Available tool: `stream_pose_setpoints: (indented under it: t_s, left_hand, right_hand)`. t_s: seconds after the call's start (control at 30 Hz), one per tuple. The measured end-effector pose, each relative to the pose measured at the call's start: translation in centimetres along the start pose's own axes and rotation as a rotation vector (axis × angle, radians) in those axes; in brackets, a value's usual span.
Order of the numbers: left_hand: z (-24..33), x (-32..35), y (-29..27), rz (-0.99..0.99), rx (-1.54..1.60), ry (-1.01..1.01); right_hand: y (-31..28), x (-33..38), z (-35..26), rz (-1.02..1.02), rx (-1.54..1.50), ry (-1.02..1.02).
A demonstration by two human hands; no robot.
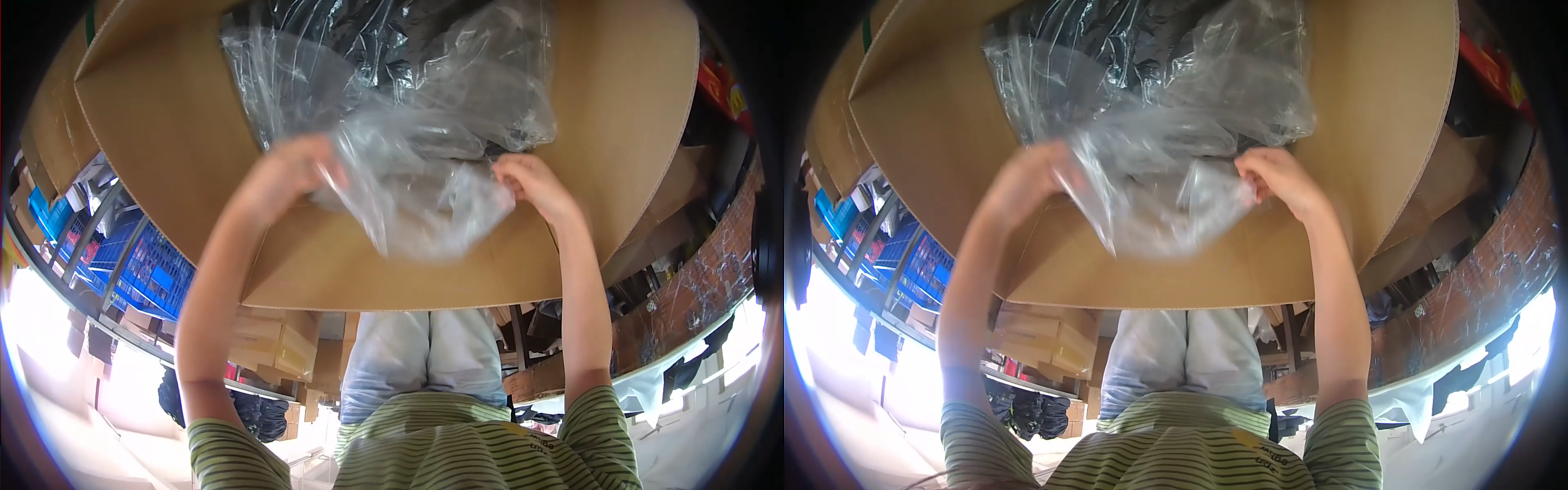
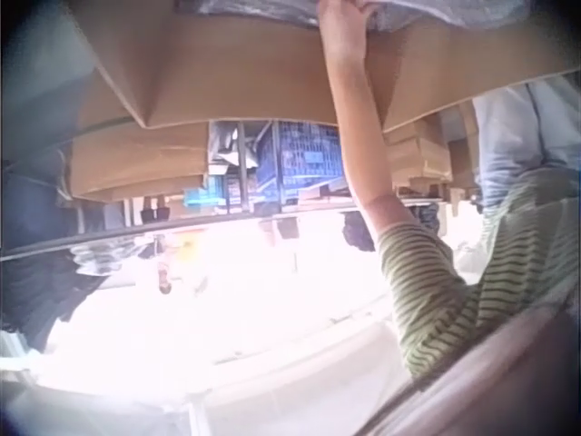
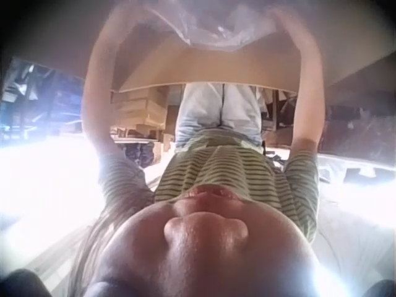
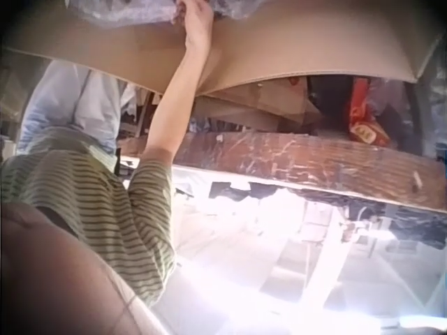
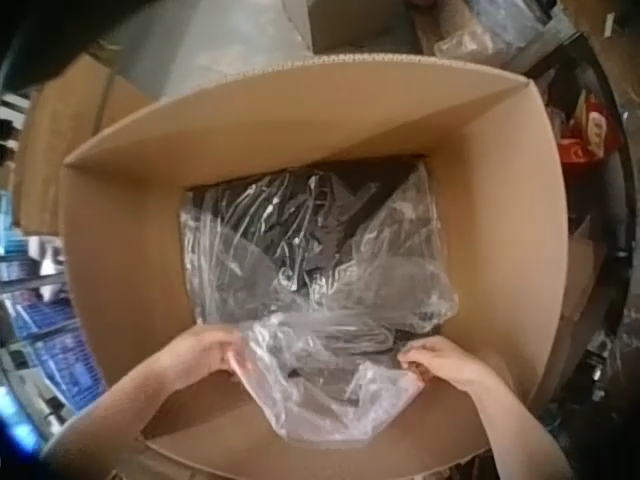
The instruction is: Gathering black protective soft cases or pouches from a manufacturing workstation table, sorting and counting them into stacked sets, placing the sets securely inside a plastic-lined cardboard storage crate, and subsequently sealing and transporting the box.
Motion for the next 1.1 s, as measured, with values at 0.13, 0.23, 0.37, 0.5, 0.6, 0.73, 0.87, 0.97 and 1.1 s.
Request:
stream_pose_setpoints:
  t_s: [0.13, 0.23, 0.37, 0.5, 0.6, 0.73, 0.87, 0.97, 1.1]
  left_hand:
    - [8.3, -4.4, -8.7, 0.009, 0.274, 0.305]
    - [11.0, -7.9, -9.7, 0.369, 0.195, 0.330]
    - [12.6, -9.2, -13.1, 0.391, 0.004, 0.369]
    - [10.5, -4.8, -5.3, 0.647, -0.585, 0.726]
    - [8.8, 7.7, -0.4, 1.284, -1.253, 1.018]
    - [-2.3, 20.3, -13.9, 1.405, -0.589, 0.677]
    - [-5.7, 16.6, -12.8, 1.143, -0.473, 0.453]
    - [-3.7, 15.3, -10.4, 1.232, -0.558, 0.293]
    - [-4.2, 18.2, -11.7, 1.219, -0.856, 0.284]
  right_hand:
    - [4.4, -2.1, -5.3, -0.151, -0.109, -0.018]
    - [1.9, -6.8, -7.2, 0.032, -0.410, -0.357]
    - [-3.8, -11.4, -12.9, 0.375, -0.474, -0.696]
    - [-8.2, -8.7, -13.5, 0.485, 0.235, -0.551]
    - [-3.5, 5.1, -13.4, 0.927, 0.776, -0.879]
    - [0.9, 18.4, -8.9, 1.466, 0.576, -0.633]
    - [-4.8, 16.2, -0.2, 1.106, 0.396, -0.253]
    - [-7.3, 17.0, 0.1, 1.307, 0.608, -0.215]
    - [-5.3, 17.7, -3.6, 1.162, 0.809, -0.369]
Point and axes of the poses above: each hand's wrist, its own x-axis away from the middle knuckle, its own y-axis out of the palm, z = x × y, the point moved 4 cm from there along -x, towards the middle knuckle, and after that the axes turned 1 degree about -x, right-handed, at the moved point
